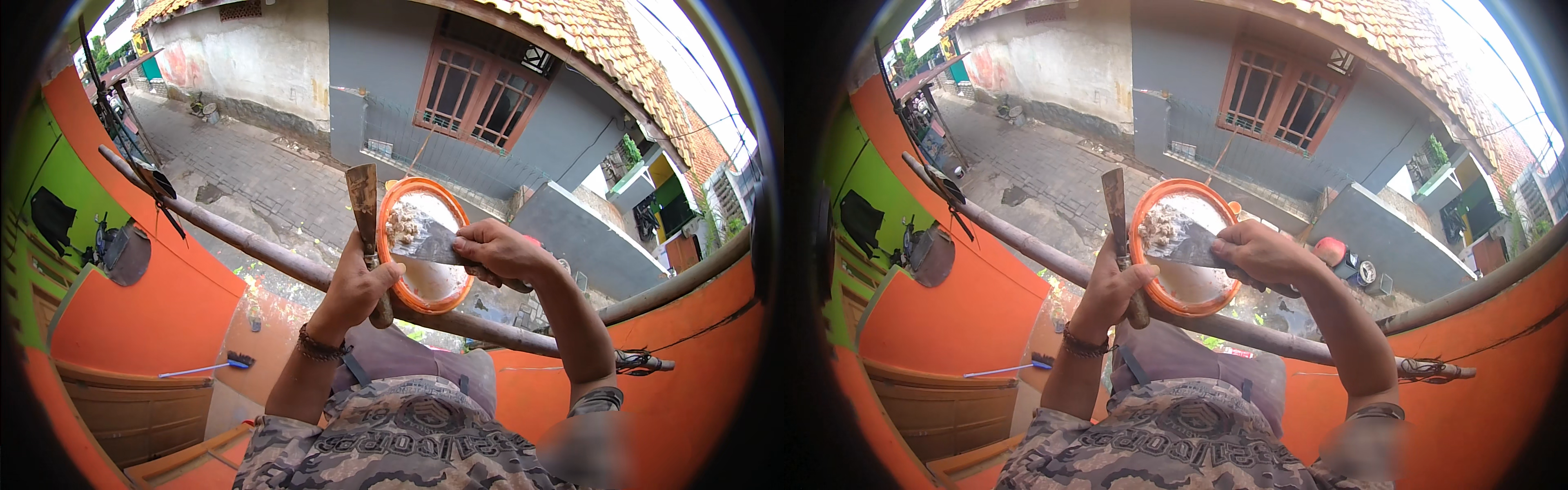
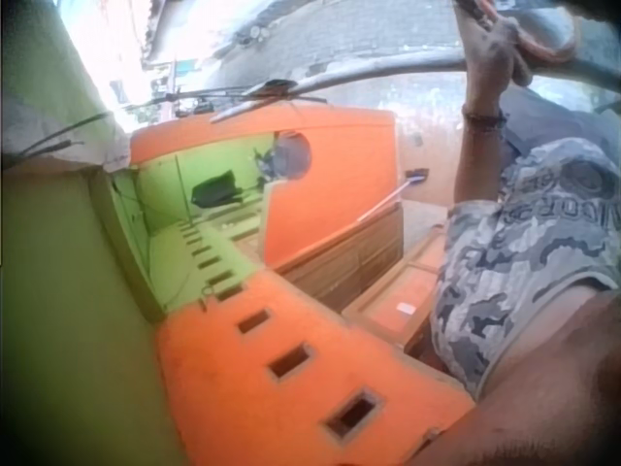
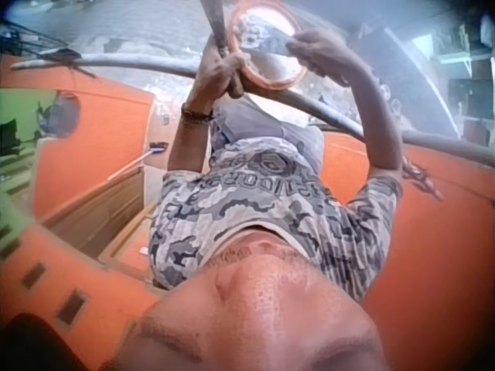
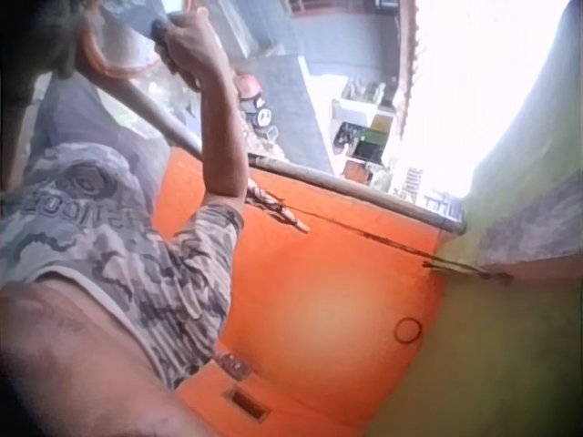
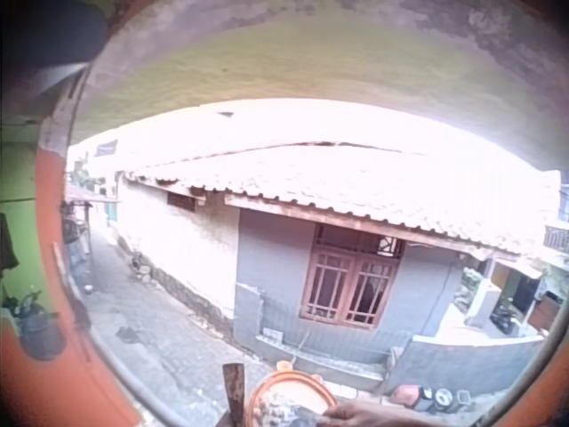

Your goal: The person applies plaster to a wall using a trowel and a small orange container. They repeatedly scoop plaster from the container and smooth it onto the wall surface while standing on scaffolding.

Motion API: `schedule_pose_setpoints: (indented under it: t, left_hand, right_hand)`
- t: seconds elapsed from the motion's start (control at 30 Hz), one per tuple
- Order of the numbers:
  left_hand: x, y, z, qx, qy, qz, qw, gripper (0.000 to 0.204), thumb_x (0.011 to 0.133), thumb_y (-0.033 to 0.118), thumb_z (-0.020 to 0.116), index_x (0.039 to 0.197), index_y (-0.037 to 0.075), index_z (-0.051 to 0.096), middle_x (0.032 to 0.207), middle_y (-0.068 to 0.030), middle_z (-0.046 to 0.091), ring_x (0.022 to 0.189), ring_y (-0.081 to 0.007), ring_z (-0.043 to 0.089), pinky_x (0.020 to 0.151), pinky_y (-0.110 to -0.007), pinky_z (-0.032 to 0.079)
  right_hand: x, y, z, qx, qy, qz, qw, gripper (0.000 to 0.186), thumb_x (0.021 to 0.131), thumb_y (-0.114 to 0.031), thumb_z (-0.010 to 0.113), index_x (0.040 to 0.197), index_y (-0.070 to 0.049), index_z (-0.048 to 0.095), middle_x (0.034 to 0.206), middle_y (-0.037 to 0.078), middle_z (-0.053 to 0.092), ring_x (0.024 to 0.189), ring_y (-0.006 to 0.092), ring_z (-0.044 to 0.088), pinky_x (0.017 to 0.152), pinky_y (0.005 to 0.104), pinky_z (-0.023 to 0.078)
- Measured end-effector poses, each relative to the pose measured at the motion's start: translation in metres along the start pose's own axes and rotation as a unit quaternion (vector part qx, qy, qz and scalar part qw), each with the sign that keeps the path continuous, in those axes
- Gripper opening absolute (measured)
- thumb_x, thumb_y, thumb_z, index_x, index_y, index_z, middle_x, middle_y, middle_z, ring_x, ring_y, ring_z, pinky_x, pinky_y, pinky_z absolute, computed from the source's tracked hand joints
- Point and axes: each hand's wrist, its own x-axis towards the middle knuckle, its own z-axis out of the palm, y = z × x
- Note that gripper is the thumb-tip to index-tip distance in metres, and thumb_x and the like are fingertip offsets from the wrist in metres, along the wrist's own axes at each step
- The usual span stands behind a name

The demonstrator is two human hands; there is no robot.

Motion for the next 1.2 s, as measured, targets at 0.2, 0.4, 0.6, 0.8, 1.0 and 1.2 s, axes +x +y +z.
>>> schedule_pose_setpoints:
  t: [0.2, 0.4, 0.6, 0.8, 1.0, 1.2]
  left_hand:
    - [0.011, 0.024, 0.006, 0.045, -0.036, -0.030, 0.998, 0.050, 0.079, 0.006, 0.060, 0.124, -0.005, 0.042, 0.110, -0.0104, 0.054, 0.100, -0.0154, 0.052, 0.089, -0.030, 0.044]
    - [0.025, 0.025, 0.016, 0.034, -0.041, -0.060, 0.997, 0.048, 0.078, 0.004, 0.057, 0.124, -0.005, 0.043, 0.110, -0.0109, 0.054, 0.100, -0.0157, 0.053, 0.089, -0.030, 0.044]
    - [0.031, 0.014, 0.019, 0.033, -0.030, -0.065, 0.997, 0.049, 0.079, 0.002, 0.055, 0.124, -0.005, 0.041, 0.106, -0.0092, 0.055, 0.092, -0.0133, 0.055, 0.082, -0.028, 0.047]
    - [0.037, 0.002, 0.026, 0.013, -0.016, -0.069, 0.997, 0.049, 0.082, 0.002, 0.056, 0.127, -0.004, 0.037, 0.113, -0.0111, 0.053, 0.103, -0.0161, 0.053, 0.089, -0.030, 0.045]
    - [0.035, 0.010, 0.033, 0.021, -0.006, -0.048, 0.999, 0.048, 0.081, 0.002, 0.056, 0.125, -0.005, 0.037, 0.111, -0.0114, 0.051, 0.102, -0.0167, 0.052, 0.090, -0.031, 0.044]
    - [0.037, -0.001, 0.026, 0.062, -0.021, -0.015, 0.998, 0.050, 0.079, 0.001, 0.054, 0.125, -0.005, 0.036, 0.112, -0.0130, 0.050, 0.102, -0.0176, 0.052, 0.090, -0.032, 0.045]
  right_hand:
    - [0.003, -0.006, -0.011, 0.028, -0.007, 0.020, 0.999, 0.033, 0.096, -0.024, 0.047, 0.082, 0.002, 0.059, 0.058, 0.000, 0.047, 0.047, 0.0092, 0.046, 0.042, 0.0259, 0.040]
    - [0.008, -0.012, -0.029, -0.021, 0.009, 0.054, 0.998, 0.056, 0.098, -0.049, 0.036, 0.071, -0.005, 0.057, 0.054, -0.001, 0.045, 0.046, 0.0083, 0.045, 0.039, 0.0259, 0.036]
    - [0.021, -0.034, -0.022, -0.147, 0.053, 0.121, 0.980, 0.084, 0.080, -0.081, 0.031, 0.059, -0.004, 0.057, 0.055, 0.004, 0.046, 0.050, 0.0154, 0.051, 0.043, 0.0295, 0.038]
    - [0.030, -0.052, -0.022, -0.207, 0.072, 0.119, 0.968, 0.090, 0.069, -0.089, 0.038, 0.059, -0.003, 0.061, 0.054, 0.008, 0.048, 0.056, 0.0186, 0.056, 0.048, 0.0332, 0.040]
    - [0.037, -0.042, -0.031, -0.229, 0.088, 0.076, 0.966, 0.082, 0.063, -0.082, 0.058, 0.065, -0.001, 0.068, 0.059, 0.011, 0.057, 0.056, 0.0218, 0.059, 0.047, 0.0327, 0.040]
    - [0.040, -0.040, -0.029, -0.178, 0.094, 0.089, 0.975, 0.070, 0.065, -0.073, 0.066, 0.061, -0.003, 0.067, 0.053, 0.006, 0.052, 0.049, 0.0160, 0.053, 0.043, 0.0297, 0.034]
